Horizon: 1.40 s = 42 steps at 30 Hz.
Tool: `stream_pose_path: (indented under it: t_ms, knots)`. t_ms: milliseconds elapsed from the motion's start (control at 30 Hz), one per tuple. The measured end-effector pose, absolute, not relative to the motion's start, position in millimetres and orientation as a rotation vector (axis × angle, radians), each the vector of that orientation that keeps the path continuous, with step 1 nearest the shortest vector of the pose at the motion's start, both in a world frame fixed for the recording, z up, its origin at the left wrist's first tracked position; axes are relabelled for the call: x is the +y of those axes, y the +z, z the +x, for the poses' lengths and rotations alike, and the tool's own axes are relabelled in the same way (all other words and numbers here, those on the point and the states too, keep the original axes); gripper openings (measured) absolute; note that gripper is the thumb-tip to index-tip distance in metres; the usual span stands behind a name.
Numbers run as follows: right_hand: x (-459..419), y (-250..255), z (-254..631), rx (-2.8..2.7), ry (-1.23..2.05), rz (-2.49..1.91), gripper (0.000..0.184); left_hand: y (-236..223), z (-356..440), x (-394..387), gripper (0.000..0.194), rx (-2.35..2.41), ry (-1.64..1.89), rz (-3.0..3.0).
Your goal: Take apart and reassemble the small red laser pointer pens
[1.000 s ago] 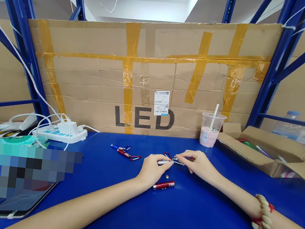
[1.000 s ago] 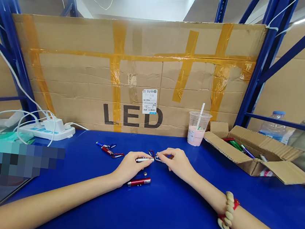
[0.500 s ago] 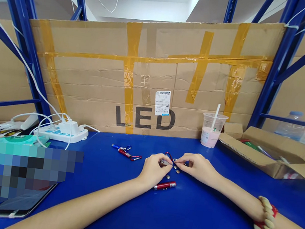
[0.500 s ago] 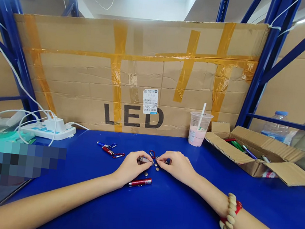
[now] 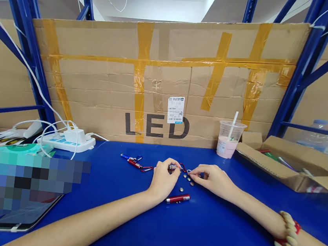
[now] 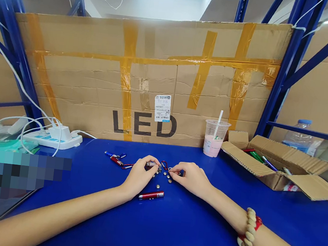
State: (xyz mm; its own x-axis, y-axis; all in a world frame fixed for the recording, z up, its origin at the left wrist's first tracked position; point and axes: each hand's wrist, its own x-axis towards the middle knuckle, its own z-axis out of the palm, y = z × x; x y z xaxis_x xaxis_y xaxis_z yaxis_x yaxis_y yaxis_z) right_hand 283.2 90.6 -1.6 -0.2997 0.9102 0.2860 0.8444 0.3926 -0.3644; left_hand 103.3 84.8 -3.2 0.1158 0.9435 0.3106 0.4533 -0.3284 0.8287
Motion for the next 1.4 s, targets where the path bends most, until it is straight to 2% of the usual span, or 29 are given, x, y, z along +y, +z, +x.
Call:
stream_pose_path:
  t_ms: [533,1400]
  knots:
    - [89,0,282,-2.212,0.239,-1.483,0.025,-9,104,86,0.028,1.587,0.917,2.024]
    - [87,0,280,-2.143,0.233,-1.512,0.027,-13,108,83,0.012,1.403,0.819,2.303]
